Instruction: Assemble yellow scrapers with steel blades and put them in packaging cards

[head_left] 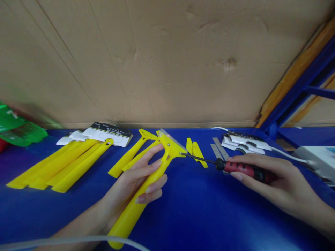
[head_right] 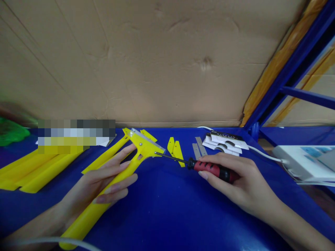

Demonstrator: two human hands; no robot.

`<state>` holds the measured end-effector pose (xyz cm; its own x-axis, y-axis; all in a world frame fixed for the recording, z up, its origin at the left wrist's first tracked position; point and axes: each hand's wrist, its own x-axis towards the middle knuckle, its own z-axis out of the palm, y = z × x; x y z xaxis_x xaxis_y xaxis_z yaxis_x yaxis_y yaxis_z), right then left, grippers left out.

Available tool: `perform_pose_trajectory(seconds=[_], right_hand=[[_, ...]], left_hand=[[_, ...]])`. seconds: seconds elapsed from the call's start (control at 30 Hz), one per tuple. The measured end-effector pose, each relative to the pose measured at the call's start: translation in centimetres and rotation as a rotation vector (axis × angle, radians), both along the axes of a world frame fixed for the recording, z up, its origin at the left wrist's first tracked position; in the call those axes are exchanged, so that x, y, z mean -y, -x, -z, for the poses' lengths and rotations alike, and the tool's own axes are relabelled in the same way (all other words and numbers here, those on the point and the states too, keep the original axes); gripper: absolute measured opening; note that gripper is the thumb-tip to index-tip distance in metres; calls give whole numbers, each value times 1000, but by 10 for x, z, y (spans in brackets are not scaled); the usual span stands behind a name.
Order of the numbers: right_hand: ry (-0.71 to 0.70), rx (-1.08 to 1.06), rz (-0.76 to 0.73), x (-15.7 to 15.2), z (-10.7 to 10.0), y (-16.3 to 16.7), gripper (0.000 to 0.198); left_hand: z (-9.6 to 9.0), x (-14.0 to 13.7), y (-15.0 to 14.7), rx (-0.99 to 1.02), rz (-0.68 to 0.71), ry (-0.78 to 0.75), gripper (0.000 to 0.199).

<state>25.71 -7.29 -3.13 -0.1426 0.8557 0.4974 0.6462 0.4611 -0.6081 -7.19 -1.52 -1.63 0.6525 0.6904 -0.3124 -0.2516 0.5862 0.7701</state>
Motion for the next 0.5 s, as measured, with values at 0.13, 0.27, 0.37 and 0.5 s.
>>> perform_pose_trajectory(seconds=[0.13,0.27,0.37,0.5], right_hand=[[-72,134,-30,4,-4,2,25],[-95,156,-18,7,-10,3,27],[-48,77,7,8,-10,1,22],[-5,-57,186,8,-6,2,21]], left_hand=[[1,0,-3,-47,3,-43,65],[3,0,-7,-82,-26,-111,57],[3,2,-7,-82,-67,-151,50],[1,5,-8,-60,-61,-168,40]])
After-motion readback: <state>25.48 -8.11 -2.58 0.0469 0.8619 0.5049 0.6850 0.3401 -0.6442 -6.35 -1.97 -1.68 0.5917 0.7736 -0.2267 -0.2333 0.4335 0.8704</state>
